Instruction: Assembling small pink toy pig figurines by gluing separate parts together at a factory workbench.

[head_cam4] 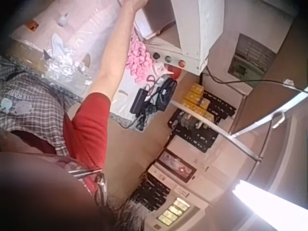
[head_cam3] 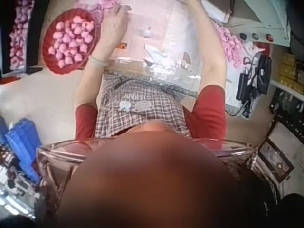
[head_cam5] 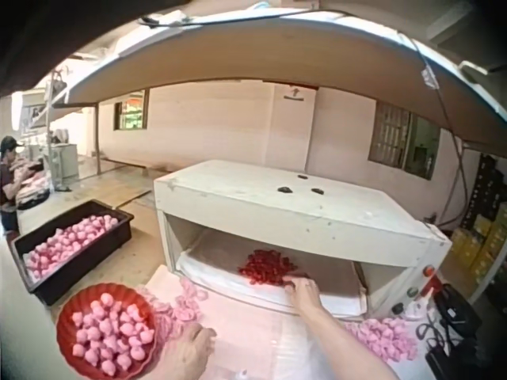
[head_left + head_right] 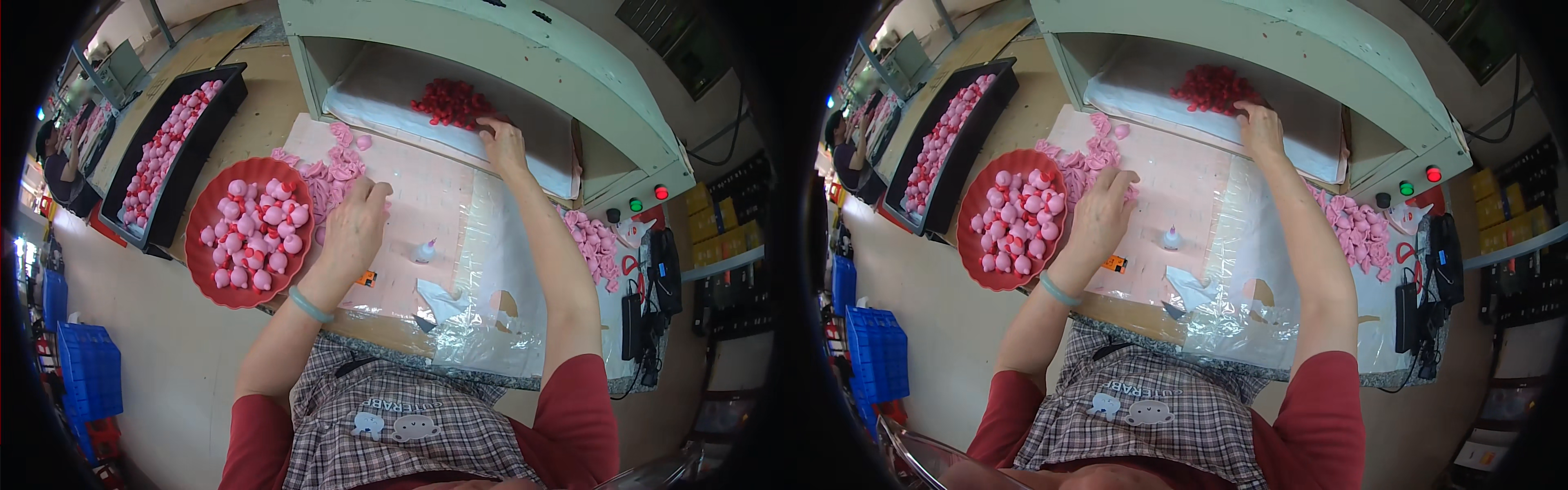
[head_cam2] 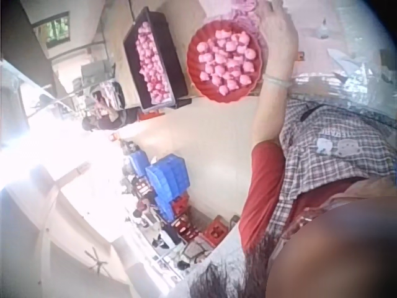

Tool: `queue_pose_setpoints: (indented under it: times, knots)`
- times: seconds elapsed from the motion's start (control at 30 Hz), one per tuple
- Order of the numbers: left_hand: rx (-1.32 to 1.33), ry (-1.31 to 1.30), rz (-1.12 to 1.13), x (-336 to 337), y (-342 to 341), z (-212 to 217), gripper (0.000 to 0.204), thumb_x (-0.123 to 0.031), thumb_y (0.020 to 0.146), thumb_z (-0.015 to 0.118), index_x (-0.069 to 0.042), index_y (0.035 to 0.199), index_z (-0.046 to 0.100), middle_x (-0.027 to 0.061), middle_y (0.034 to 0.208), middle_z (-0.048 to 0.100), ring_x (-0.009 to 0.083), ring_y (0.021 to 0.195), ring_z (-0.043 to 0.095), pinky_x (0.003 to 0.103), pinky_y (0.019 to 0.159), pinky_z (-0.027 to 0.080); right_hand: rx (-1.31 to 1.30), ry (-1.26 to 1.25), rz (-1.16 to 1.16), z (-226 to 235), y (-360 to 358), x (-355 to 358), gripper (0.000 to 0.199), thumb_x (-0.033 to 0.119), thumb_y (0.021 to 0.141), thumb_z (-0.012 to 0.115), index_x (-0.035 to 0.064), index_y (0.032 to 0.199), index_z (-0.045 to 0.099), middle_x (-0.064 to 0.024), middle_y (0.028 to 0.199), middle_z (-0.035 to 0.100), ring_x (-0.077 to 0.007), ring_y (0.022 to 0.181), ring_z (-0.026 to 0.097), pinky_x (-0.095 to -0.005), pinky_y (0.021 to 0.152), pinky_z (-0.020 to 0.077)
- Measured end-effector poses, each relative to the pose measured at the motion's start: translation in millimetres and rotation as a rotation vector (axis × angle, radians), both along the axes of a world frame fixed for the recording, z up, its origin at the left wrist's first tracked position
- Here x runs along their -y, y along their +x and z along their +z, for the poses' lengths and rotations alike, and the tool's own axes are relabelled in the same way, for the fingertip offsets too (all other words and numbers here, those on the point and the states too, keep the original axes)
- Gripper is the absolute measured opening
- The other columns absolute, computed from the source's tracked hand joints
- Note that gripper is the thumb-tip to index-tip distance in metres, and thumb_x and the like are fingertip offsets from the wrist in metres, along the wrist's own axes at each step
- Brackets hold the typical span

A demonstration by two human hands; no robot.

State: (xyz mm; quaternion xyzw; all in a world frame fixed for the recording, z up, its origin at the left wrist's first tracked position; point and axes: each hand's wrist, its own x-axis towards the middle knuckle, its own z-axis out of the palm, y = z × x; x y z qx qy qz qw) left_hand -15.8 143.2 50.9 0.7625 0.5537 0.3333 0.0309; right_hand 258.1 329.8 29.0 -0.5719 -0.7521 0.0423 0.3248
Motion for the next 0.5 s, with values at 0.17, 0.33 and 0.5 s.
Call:
queue_pose_setpoints:
  times: [0.17, 0.33, 0.5]
  knots:
    - [0.39, -0.109, -0.129, 29, -12, 9, 0.027, 0.001, 0.075, 0.074, -0.002, 0.1, 0.064, 0.008, 0.1, 0.059, 0.0157, 0.077, 0.061, 0.027, 0.058, 0.049, 0.106, 0.076, -0.055, -5, -17, -21, 0.026, 0.013, 0.083, 0.068, 0.0099, 0.109, 0.066, -0.0176, 0.098, 0.068, -0.0353, 0.097, 0.065, -0.0456, 0.085, 0.0514]
    - [0.968, -0.601, -0.179, 62, -22, -9, 0.032, 0.0, 0.082, 0.073, 0.0, 0.112, 0.065, 0.0048, 0.11, 0.063, 0.006, 0.077, 0.059, 0.02, 0.065, 0.05, 0.044, -0.047, -0.017, -4, -14, -22, 0.022, 0.013, 0.081, 0.072, 0.008, 0.101, 0.065, -0.0162, 0.093, 0.068, -0.0348, 0.092, 0.066, -0.0435, 0.082, 0.052]
    - [1.231, -0.722, -0.313, 84, -22, -1, 0.043, 0.003, 0.087, 0.064, 0.0, 0.129, 0.058, 0.0056, 0.116, 0.063, 0.0069, 0.091, 0.061, 0.021, 0.08, 0.05, -0.14, -0.096, 0.043, 1, 1, 7, 0.03, 0.005, 0.08, 0.072, 0.0107, 0.109, 0.069, -0.0074, 0.092, 0.07, -0.0161, 0.082, 0.066, -0.0302, 0.077, 0.0534]
